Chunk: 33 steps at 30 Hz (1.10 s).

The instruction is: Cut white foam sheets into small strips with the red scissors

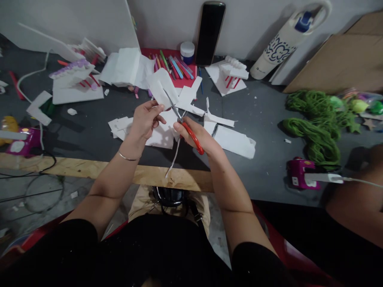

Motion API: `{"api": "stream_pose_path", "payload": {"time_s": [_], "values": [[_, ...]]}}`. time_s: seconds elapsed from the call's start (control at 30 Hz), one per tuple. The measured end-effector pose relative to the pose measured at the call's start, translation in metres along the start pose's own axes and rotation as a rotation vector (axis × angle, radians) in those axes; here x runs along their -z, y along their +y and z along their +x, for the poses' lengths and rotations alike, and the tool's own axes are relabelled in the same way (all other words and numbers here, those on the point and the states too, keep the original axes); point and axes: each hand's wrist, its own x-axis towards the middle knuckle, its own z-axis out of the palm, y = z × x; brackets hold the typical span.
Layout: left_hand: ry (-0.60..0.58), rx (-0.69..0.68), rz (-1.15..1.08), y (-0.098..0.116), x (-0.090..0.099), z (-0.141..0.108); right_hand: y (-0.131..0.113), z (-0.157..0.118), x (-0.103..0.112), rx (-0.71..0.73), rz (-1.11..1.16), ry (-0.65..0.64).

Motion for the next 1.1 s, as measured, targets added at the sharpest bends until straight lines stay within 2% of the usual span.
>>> {"api": "stream_pose_path", "payload": {"time_s": [0.17, 0.3, 0.37, 0.47, 0.57, 0.7, 0.8, 0.9, 1.0, 1.1], "values": [[0.003, 0.009, -0.013, 0.004, 0.001, -0.002, 0.000, 0.000, 0.003, -0.015, -0.013, -0.028], [0.025, 0.002, 0.007, 0.005, 0.002, -0.001, -0.004, -0.008, 0.023, -0.017, -0.037, -0.056], [0.030, -0.015, 0.018, 0.005, 0.002, -0.002, -0.004, -0.012, 0.036, -0.013, -0.018, -0.001], [0.007, -0.045, 0.027, 0.006, 0.000, -0.005, 0.001, -0.009, 0.044, 0.007, 0.014, 0.176], [-0.053, -0.060, 0.047, 0.008, -0.006, -0.014, 0.013, 0.006, 0.034, 0.078, 0.045, 0.328], [-0.163, -0.037, 0.060, 0.009, -0.016, -0.024, 0.026, 0.029, 0.011, 0.141, 0.072, 0.454], [-0.206, -0.029, 0.057, 0.006, -0.021, -0.026, 0.028, 0.037, 0.003, 0.103, 0.053, 0.436], [-0.199, -0.059, 0.051, 0.003, -0.022, -0.025, 0.028, 0.039, 0.002, 0.049, 0.124, 0.410], [-0.184, -0.094, 0.013, 0.002, -0.022, -0.024, 0.031, 0.040, 0.002, 0.057, 0.178, 0.364], [-0.175, -0.073, -0.027, 0.003, -0.022, -0.023, 0.033, 0.040, -0.002, 0.080, 0.191, 0.363]]}}
